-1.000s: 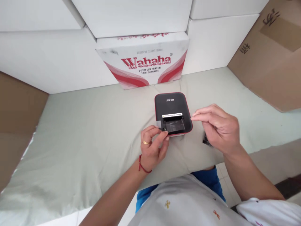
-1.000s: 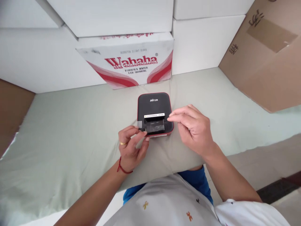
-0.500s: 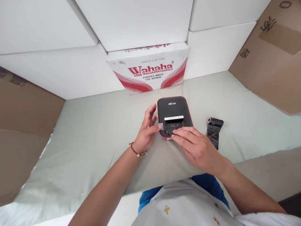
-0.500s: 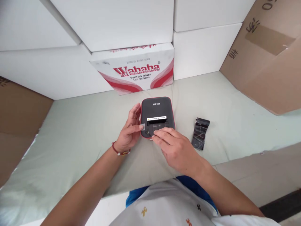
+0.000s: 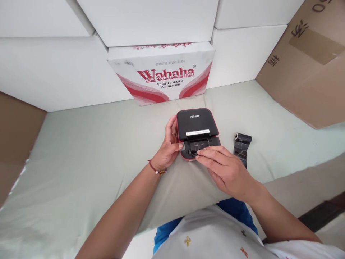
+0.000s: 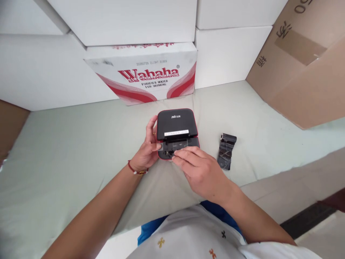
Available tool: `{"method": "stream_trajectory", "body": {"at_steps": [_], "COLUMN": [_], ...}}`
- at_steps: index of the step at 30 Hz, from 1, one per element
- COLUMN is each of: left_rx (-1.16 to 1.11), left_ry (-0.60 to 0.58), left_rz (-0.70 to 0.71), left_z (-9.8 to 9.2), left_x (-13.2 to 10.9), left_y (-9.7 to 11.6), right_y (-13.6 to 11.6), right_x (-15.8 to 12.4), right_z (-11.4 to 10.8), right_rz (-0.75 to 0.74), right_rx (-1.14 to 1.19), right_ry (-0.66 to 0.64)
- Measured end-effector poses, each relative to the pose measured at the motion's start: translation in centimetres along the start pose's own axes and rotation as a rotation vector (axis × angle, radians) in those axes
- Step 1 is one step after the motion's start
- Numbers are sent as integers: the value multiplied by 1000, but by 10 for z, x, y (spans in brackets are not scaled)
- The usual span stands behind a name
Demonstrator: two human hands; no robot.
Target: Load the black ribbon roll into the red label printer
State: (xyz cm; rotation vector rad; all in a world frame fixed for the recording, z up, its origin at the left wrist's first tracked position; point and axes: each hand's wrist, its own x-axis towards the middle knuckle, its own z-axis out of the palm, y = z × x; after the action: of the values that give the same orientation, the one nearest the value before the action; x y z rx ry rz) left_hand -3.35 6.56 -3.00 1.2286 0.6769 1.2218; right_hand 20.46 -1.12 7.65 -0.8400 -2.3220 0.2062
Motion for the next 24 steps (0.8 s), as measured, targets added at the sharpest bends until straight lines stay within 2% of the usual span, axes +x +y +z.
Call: {"method": "stream_trajectory", "body": {"at_steps": [5,7,9,11,13,15,20,24], "left_rx": [-1,28,37,23,14,16,-6,-30], "left_ry": [-22,-8,-1,-3,-9,-9,-7,-2], "left_rz": [30,36,38,38,44,49,38,31], "left_z": [-4,-6,-6,-7,-6,-6,-4,-4], "left_x": [2,2,1,2,2,2,3,3], "left_y": [-9,-13,-15,-16,-16,-14,-10,-11], "right_y": [14,26,40,51,58,61,60,57], "right_x": [21,39,63,87,107,121,134,132], "right_z": [-22,-30,-32,-26,-14,1,28,31], "right_rz": [41,110,197,261,317,362,402,423], "right_rx": [117,132,45,-107,-267,-389,-466,-483], "right_ry": [-123,-138,-167,-302,-504,-636,-665,-670]}}
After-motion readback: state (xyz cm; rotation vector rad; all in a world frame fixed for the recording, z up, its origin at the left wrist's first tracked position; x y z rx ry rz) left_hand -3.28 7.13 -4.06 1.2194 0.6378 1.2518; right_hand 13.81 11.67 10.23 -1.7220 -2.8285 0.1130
